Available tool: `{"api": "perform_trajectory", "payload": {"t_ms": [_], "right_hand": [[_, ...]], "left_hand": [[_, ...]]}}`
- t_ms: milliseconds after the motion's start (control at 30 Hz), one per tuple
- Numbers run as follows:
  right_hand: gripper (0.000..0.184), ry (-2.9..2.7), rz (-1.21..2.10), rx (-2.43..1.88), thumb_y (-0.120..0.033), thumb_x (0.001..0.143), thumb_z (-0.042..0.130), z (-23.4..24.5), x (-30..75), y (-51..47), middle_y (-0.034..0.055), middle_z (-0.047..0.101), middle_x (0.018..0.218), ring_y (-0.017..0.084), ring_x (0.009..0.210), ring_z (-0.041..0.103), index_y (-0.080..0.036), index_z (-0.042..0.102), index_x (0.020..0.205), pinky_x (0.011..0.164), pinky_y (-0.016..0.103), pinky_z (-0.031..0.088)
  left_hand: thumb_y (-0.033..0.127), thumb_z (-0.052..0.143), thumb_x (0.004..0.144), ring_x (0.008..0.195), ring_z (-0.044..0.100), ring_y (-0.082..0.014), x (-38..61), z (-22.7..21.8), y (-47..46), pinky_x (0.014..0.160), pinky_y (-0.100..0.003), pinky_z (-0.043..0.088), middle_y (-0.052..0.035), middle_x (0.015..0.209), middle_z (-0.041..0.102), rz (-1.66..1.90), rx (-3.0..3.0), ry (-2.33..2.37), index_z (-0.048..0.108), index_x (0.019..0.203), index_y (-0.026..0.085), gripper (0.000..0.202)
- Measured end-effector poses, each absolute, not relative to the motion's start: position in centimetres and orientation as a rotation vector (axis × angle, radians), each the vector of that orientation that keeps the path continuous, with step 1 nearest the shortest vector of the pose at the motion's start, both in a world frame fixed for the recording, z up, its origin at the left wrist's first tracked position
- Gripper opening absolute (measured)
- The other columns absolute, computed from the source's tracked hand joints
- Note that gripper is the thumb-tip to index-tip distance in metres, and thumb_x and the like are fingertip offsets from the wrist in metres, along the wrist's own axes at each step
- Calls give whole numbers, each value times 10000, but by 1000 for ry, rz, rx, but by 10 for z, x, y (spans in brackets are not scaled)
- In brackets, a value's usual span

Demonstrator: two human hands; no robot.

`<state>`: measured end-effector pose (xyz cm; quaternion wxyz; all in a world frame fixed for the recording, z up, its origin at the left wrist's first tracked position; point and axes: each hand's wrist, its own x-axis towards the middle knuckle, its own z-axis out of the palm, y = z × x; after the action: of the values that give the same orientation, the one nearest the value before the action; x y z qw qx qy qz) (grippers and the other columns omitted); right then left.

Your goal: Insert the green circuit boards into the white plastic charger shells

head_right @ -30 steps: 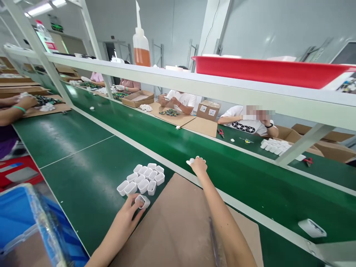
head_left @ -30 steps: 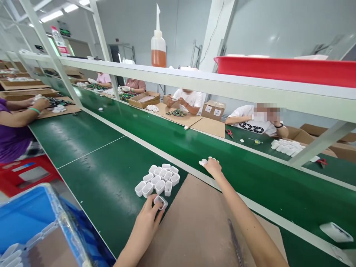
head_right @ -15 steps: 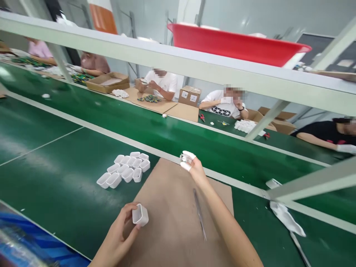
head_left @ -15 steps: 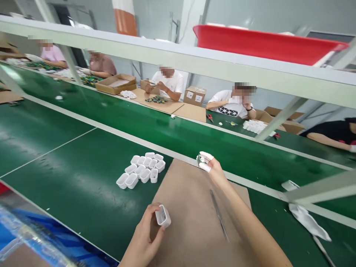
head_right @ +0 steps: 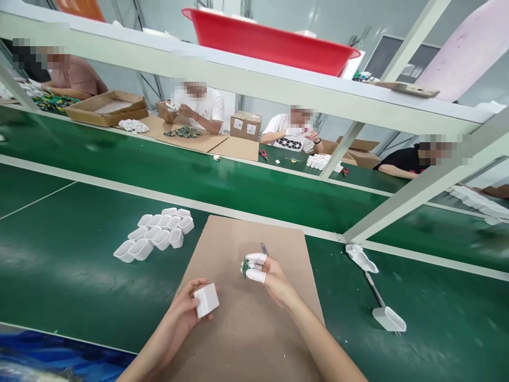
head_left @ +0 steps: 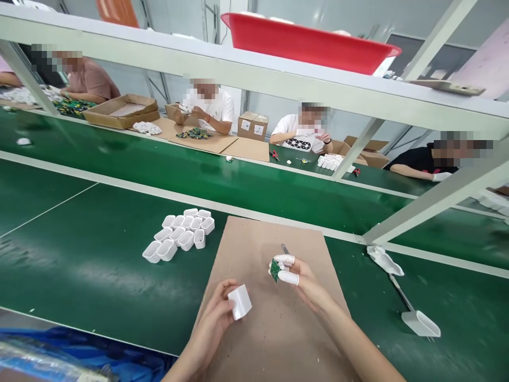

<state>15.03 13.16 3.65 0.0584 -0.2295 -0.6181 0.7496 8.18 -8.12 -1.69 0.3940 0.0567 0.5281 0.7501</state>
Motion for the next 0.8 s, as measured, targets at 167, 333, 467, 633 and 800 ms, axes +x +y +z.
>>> {"api": "perform_trajectory", "payload": {"t_ms": [167,333,467,633,800], "right_hand": [[507,-1781,2216,-715,-436,475,887,27,147,136,66,692,935,234,930,647,-204,687,879,895,398,495],[557,-1699,2138,-670,-457,494,882,31,150,142,85,692,1037,244,983,642,-211,687,954,905,400,501],[601,-1616,2033,-666,-496,503,873,37,161,149,91,687,1082,254,1025,636,-220,666,995,926,411,506],[351,-1678,1769,-316,-297,690,812,43,178,144,50,686,1105,229,1036,653,-270,662,1007,922,424,536],[481,-1853,1453,12,-127,750,753,44,188,128,35,664,1174,230,1084,643,-326,614,1165,918,443,559]], "left_hand": [[509,626,778,851,689,-238,64,20,-61,711,-359,537,-71,1137,593,1768,284,1187,459,1118,248,460],[458,707,737,968,660,-225,37,32,-33,790,-307,510,-66,1123,596,1602,599,1306,490,1110,230,489],[358,745,692,1074,611,-240,20,33,-9,886,-338,501,-78,1129,599,1574,787,1449,489,1187,220,575],[199,648,780,1177,559,-217,27,23,0,959,-362,507,-75,1248,541,1730,1083,1697,480,1236,273,491],[117,610,820,1217,555,-224,40,14,-10,940,-352,546,-101,1260,564,1713,1439,1720,497,1229,267,450]]}}
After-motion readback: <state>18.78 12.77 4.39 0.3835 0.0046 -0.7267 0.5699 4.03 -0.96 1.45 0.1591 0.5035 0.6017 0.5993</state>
